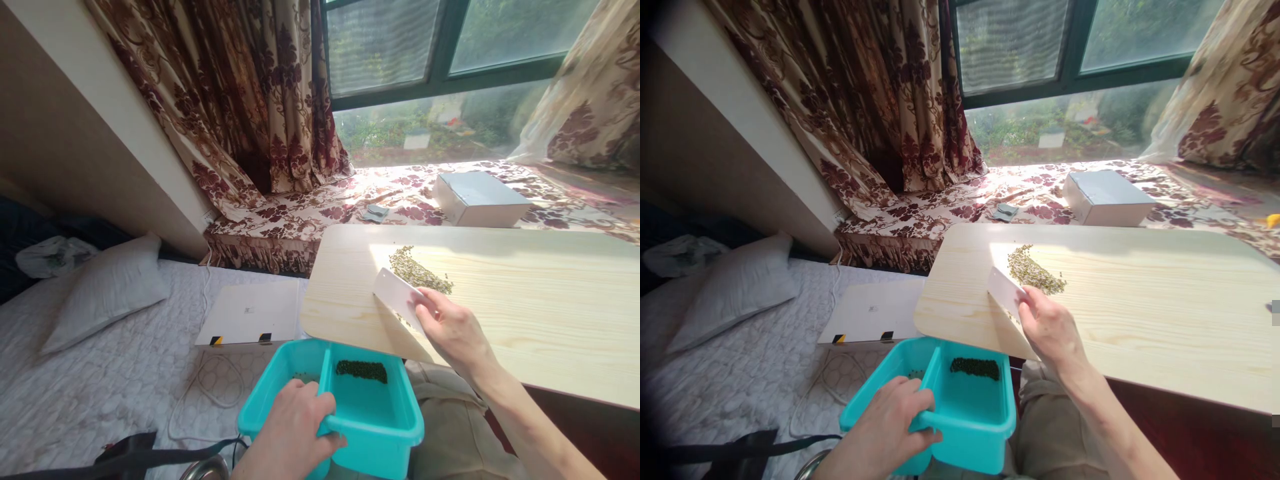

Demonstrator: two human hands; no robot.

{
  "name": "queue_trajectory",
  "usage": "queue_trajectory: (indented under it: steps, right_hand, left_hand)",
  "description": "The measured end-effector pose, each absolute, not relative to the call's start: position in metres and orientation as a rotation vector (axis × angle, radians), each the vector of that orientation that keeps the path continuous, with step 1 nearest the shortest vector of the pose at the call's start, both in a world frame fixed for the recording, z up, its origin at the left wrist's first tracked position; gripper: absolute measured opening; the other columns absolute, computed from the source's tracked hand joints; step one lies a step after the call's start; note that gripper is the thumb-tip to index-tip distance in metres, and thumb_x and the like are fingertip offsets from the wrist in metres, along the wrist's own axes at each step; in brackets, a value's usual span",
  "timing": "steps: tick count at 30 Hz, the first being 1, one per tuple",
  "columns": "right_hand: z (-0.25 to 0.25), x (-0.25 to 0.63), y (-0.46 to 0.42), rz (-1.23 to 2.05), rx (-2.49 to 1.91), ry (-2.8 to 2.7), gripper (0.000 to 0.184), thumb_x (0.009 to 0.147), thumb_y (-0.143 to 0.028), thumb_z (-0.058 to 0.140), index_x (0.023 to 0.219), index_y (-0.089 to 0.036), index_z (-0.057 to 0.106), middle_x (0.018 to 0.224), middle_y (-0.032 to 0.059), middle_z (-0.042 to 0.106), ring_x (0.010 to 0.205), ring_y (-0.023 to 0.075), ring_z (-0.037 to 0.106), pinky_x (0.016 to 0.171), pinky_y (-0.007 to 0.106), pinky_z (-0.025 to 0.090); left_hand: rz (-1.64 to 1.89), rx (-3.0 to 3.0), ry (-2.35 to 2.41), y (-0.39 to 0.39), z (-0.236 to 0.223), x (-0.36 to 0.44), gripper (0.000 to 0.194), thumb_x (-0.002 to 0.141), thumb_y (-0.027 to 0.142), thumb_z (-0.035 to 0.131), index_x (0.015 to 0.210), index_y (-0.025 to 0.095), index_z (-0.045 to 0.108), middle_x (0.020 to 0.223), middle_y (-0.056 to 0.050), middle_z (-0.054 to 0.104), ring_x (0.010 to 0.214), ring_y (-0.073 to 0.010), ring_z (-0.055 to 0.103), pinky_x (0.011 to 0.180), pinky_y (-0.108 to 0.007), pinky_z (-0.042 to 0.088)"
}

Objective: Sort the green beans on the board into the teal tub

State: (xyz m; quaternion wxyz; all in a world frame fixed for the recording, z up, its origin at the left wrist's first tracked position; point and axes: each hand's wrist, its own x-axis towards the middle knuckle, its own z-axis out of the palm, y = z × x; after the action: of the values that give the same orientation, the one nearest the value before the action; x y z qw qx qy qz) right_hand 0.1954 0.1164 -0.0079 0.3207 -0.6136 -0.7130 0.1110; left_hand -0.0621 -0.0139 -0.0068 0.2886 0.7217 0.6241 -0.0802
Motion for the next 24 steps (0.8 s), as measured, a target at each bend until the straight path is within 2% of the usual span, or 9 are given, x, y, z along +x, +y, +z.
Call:
queue_trajectory:
  steps: [16,21,24]
  right_hand:
    - [-0.011,0.189,0.108,0.408,-1.546,-1.916,0.034,0.083,-0.035,0.046,0.101,-0.023,0.072,0.092,0.0047,0.079,0.071,0.0201,0.073,0.065,0.031,0.057]
    - [-0.003,0.207,0.078,0.665,-1.392,-2.031,0.029,0.083,-0.035,0.050,0.097,-0.026,0.073,0.087,0.0022,0.079,0.070,0.0186,0.071,0.054,0.027,0.055]
    - [-0.001,0.233,0.063,0.575,-1.525,-1.841,0.030,0.080,-0.039,0.053,0.097,-0.025,0.073,0.092,0.0048,0.079,0.070,0.0204,0.072,0.048,0.026,0.054]
  left_hand:
    - [-0.169,1.956,1.670,-0.017,-0.010,-0.069,0.023,0.084,0.042,0.076,0.085,0.022,0.064,0.089,-0.001,0.062,0.094,-0.0239,0.055,0.080,-0.033,0.038]
    - [-0.194,1.954,1.652,-0.016,-0.011,-0.066,0.025,0.083,0.042,0.077,0.085,0.021,0.064,0.091,-0.002,0.063,0.095,-0.0249,0.056,0.083,-0.035,0.040]
    - [-0.188,1.988,1.604,-0.014,-0.016,-0.059,0.026,0.082,0.043,0.078,0.086,0.021,0.066,0.092,-0.003,0.064,0.096,-0.0255,0.056,0.085,-0.036,0.040]
